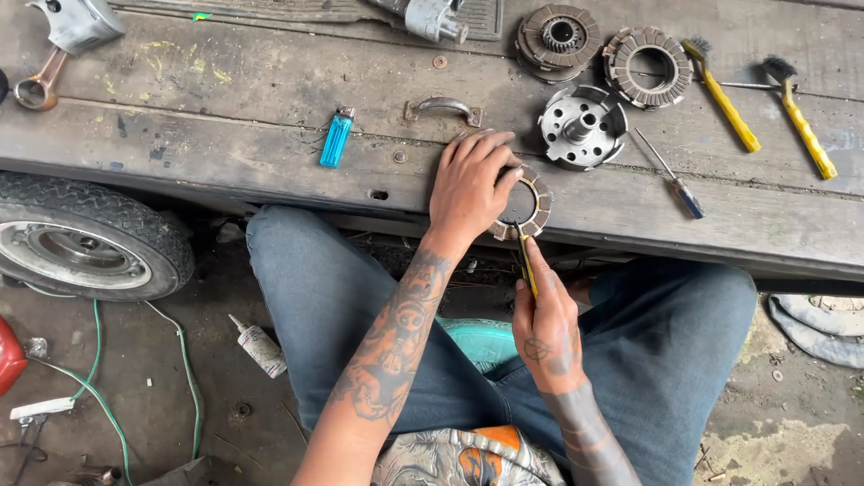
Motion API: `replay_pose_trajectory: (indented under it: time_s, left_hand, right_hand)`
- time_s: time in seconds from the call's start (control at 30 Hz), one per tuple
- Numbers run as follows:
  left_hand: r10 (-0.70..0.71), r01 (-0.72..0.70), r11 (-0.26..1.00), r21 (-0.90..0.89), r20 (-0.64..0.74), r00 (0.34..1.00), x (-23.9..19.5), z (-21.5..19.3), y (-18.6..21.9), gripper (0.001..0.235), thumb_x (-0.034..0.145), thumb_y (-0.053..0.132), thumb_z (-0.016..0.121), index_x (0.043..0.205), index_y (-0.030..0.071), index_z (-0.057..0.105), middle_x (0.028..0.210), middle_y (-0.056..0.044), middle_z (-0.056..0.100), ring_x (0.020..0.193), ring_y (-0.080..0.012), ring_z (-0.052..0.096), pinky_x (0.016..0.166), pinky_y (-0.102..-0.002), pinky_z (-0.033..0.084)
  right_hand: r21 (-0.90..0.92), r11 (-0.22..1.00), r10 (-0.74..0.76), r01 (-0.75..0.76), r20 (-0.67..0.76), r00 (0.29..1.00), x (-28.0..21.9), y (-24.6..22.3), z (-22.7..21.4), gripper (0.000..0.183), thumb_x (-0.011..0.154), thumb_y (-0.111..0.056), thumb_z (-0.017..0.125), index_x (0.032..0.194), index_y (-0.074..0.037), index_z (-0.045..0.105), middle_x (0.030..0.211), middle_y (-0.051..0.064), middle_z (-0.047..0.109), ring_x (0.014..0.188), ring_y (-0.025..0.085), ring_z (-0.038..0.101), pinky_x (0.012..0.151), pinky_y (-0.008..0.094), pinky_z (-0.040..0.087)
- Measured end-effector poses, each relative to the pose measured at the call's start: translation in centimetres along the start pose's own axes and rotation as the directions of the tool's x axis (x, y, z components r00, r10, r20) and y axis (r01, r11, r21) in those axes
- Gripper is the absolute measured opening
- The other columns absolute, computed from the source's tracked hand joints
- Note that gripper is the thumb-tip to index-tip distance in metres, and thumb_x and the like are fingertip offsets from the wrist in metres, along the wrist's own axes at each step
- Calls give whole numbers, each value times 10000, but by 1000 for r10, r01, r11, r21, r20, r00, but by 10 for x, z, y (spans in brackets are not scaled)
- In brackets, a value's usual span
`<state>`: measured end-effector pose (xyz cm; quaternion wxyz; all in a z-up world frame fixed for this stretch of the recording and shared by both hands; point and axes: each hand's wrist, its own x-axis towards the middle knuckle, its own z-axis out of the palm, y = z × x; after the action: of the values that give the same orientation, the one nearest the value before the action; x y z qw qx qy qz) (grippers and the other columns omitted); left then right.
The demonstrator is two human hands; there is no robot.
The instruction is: The person uses a yellow utility knife to scrape and clean the surface of a circular clutch plate on a wooden workbench. They rotate the plate to access different sections and occasionally flip it over to work on the other side.
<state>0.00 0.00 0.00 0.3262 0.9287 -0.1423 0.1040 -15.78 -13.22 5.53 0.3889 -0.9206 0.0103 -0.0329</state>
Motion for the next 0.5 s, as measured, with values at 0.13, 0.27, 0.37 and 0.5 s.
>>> replay_pose_trajectory:
  time_s: [0.13,0.27,0.37,0.5]
  left_hand:
    - [-17,17,1000,9,-2,1000,-1,4,-1,156,968,379,670,1020,231,674,1300,46,646,1341,-193,530,1217,-478,316]
    - [-2,2,1000,21,-23,1000,-1,7,-1,167,962,385,670,1016,227,656,1299,43,641,1340,-197,526,1219,-481,311]
    - [4,-4,1000,9,-19,1000,1,-2,5,144,985,350,645,1004,208,634,1288,25,631,1329,-213,525,1215,-493,319]
    - [10,-10,1000,8,-20,1000,0,-4,8,161,1008,339,613,970,182,601,1251,8,623,1304,-234,522,1206,-522,330]
  right_hand:
    - [-70,997,-22,22,-4,1000,-6,7,9,591,1028,-62,519,1595,-203,433,1140,201,691,968,481,678,691,593,605]
    - [-92,995,-39,37,-18,999,-5,4,10,588,1032,-69,518,1598,-203,428,1109,194,683,926,484,674,634,584,599]
    - [-151,987,-57,54,-19,998,-6,13,15,585,1043,-88,502,1608,-209,410,1045,178,657,847,471,656,578,573,579]
    - [-208,975,-84,81,-4,996,-11,18,18,595,1050,-84,496,1623,-197,383,971,181,613,778,483,621,530,580,546]
